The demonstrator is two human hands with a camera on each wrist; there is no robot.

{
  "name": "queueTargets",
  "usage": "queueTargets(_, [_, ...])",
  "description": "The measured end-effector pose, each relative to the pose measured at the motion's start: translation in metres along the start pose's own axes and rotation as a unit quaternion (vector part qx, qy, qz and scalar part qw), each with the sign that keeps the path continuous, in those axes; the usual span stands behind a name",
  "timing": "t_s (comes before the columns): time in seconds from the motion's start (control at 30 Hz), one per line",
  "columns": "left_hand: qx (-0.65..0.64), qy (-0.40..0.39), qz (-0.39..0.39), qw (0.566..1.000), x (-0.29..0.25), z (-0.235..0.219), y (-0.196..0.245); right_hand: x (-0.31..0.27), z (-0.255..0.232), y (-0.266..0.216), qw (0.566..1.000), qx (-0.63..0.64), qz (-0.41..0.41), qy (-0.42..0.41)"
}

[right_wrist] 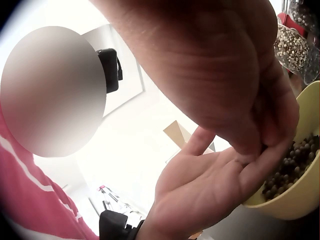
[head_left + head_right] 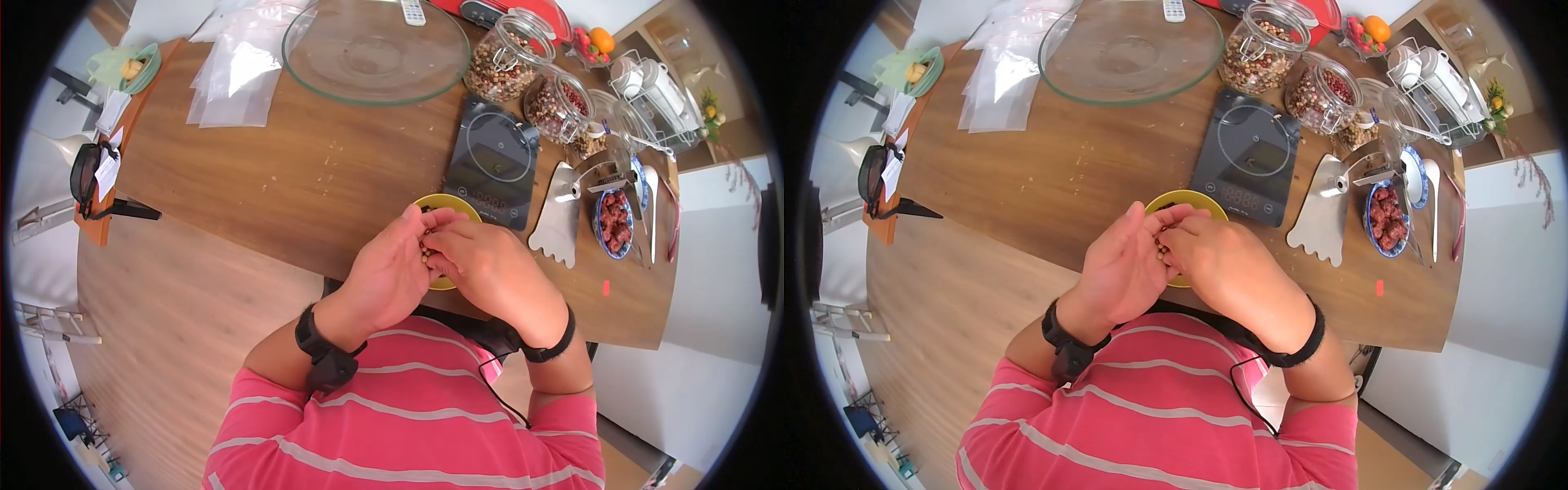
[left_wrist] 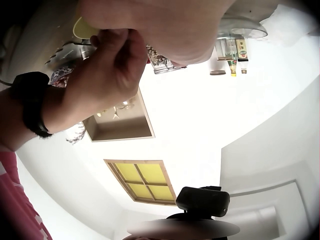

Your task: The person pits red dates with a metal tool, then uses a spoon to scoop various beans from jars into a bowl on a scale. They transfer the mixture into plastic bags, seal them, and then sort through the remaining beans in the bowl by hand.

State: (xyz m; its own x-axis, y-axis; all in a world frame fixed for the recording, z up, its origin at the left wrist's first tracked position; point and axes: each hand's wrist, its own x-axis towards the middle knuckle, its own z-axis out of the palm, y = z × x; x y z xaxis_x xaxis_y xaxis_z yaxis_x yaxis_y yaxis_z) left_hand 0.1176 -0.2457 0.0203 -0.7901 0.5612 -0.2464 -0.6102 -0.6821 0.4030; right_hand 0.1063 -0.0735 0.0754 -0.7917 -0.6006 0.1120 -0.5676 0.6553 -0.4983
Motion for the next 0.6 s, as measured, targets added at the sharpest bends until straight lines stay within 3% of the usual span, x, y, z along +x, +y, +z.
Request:
queueTargets(0.2, [-0.012, -0.024, -0.021, 0.999, 0.0, 0.001, 0.003, 0.001, 0.001, 0.015, 0.998, 0.019, -0.052, -0.018])
queueTargets(0.4, [-0.003, -0.019, -0.011, 1.0, 0.004, 0.002, 0.007, 0.009, -0.004, 0.005, 0.998, -0.027, -0.003, -0.052])
queueTargets(0.6, [-0.004, -0.014, -0.008, 1.0, 0.006, 0.002, 0.009, 0.014, 0.004, 0.008, 0.998, -0.048, -0.026, -0.016])
